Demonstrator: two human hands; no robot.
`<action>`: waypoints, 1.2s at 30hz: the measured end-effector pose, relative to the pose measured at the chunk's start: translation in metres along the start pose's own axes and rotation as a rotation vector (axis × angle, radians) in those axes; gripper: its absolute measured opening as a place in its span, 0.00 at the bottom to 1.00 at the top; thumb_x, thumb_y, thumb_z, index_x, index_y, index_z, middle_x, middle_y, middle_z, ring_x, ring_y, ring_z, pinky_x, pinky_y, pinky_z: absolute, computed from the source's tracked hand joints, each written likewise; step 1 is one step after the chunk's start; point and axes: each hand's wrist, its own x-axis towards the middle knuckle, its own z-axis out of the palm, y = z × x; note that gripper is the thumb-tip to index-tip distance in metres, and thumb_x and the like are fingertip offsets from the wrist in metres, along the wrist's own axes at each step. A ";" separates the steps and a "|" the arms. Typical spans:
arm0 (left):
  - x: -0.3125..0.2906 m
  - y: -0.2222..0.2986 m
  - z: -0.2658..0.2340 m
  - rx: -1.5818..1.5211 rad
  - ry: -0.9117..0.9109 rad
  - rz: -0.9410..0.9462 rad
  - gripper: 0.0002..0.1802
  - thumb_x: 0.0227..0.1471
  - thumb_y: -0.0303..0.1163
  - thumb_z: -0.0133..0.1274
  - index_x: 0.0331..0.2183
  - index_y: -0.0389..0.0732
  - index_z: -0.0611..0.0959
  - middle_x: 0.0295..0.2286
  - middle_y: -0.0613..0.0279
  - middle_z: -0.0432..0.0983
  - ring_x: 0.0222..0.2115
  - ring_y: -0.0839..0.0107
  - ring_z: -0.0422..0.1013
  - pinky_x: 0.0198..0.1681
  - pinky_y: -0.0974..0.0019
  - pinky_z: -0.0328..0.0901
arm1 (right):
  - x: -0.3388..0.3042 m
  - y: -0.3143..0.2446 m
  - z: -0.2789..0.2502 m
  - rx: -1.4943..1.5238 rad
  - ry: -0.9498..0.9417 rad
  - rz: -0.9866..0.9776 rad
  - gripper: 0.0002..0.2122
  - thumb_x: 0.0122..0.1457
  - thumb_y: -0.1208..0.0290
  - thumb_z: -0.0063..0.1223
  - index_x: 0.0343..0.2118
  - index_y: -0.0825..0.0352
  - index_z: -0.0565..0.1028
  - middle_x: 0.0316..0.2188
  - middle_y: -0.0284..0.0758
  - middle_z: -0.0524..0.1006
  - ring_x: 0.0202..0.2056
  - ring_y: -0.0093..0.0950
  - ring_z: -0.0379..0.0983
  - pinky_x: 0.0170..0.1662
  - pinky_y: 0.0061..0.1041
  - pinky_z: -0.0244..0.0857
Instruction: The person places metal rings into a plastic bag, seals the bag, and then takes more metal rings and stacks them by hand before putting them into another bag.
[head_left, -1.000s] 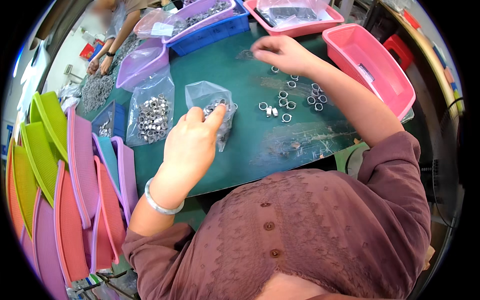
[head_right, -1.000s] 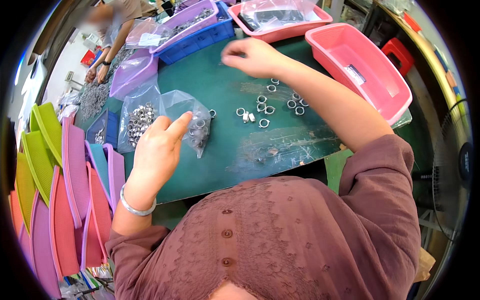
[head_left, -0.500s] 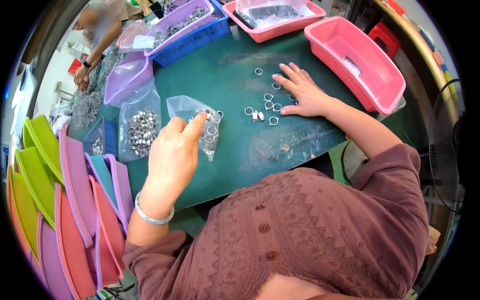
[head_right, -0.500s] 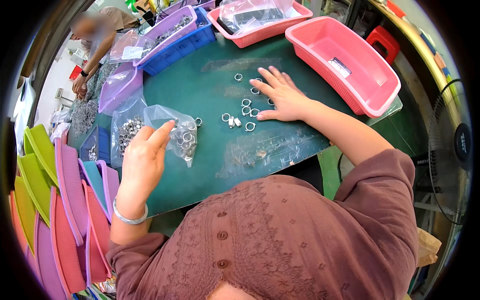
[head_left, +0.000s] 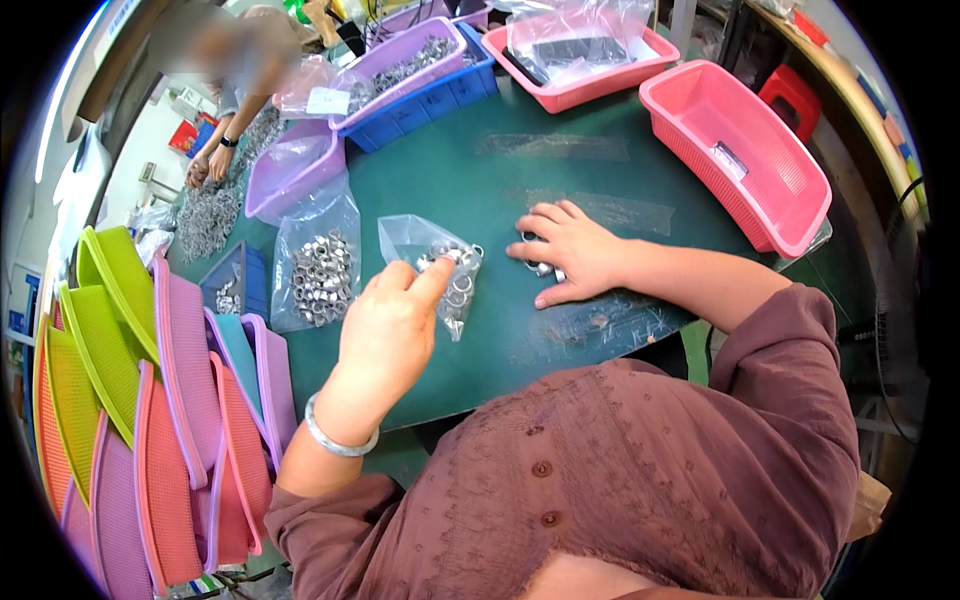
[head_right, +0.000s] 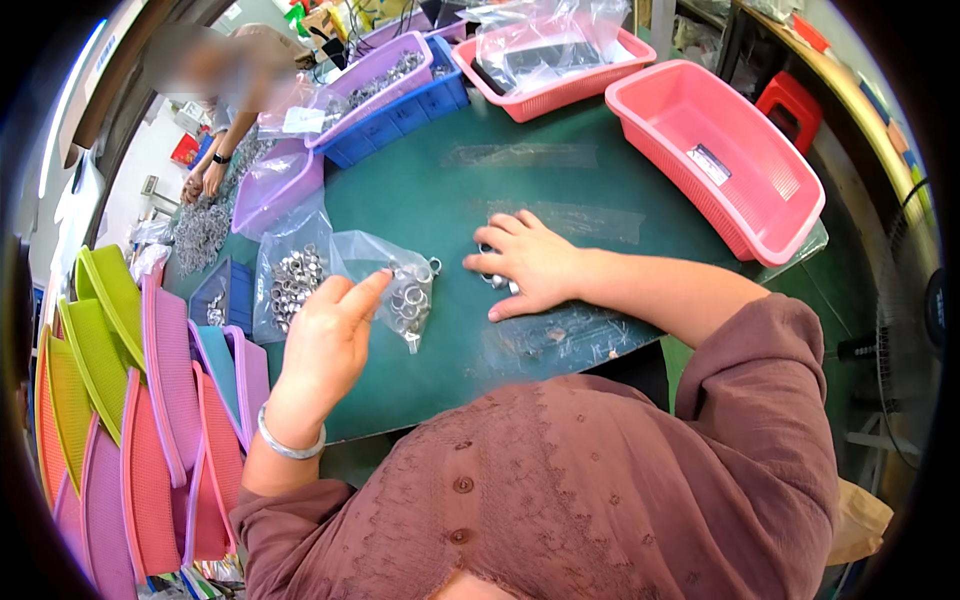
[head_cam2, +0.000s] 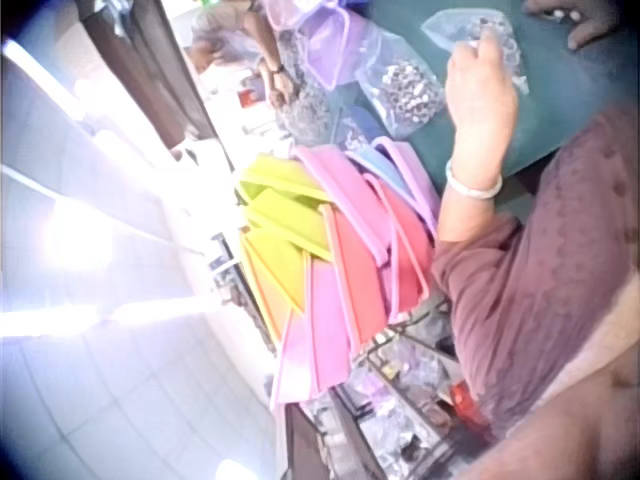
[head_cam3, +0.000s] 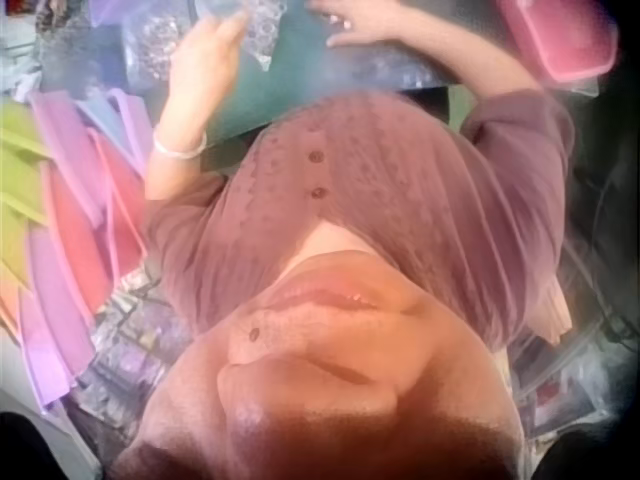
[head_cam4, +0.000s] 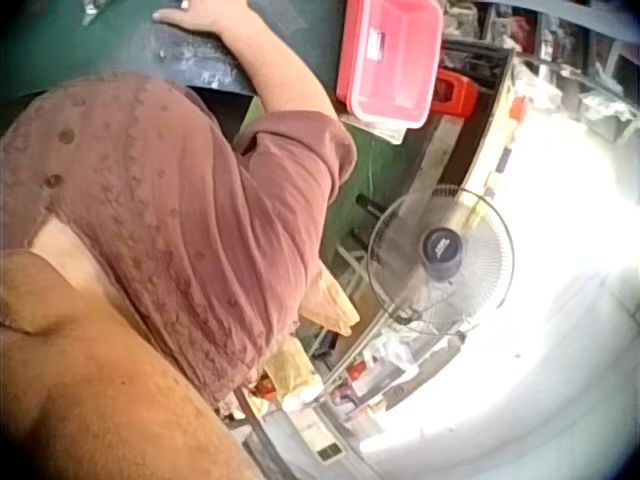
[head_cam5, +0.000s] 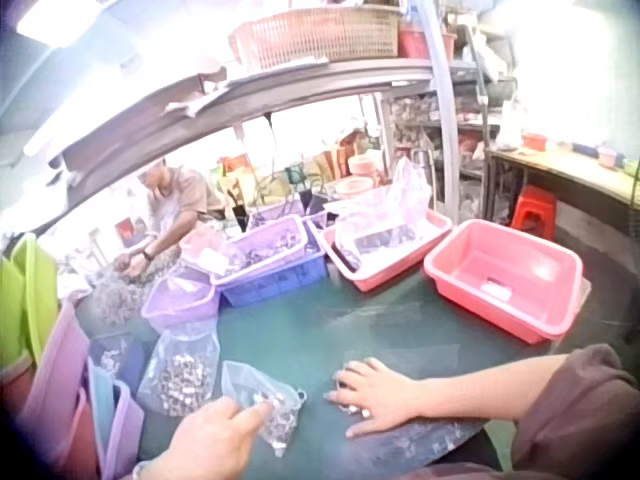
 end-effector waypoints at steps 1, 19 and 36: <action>0.001 0.000 0.002 -0.003 0.003 0.012 0.19 0.44 0.19 0.50 0.41 0.41 0.79 0.22 0.55 0.67 0.23 0.57 0.68 0.26 0.60 0.64 | -0.001 -0.002 0.001 -0.023 0.023 0.014 0.26 0.44 0.48 0.57 0.44 0.59 0.71 0.45 0.40 0.66 0.49 0.39 0.59 0.48 0.40 0.54; 0.000 0.003 0.001 0.067 -0.059 0.013 0.19 0.45 0.23 0.49 0.43 0.46 0.77 0.26 0.57 0.68 0.27 0.59 0.70 0.28 0.59 0.67 | 0.029 -0.003 0.002 -0.240 -0.108 0.089 0.15 0.51 0.59 0.51 0.41 0.58 0.72 0.31 0.40 0.69 0.35 0.36 0.67 0.30 0.33 0.68; 0.005 0.005 0.004 0.049 -0.005 0.028 0.16 0.47 0.24 0.50 0.42 0.43 0.78 0.23 0.54 0.67 0.24 0.55 0.68 0.28 0.58 0.64 | 0.038 0.015 0.016 -0.169 -0.089 0.115 0.12 0.54 0.62 0.51 0.32 0.67 0.70 0.28 0.41 0.73 0.32 0.39 0.73 0.35 0.35 0.69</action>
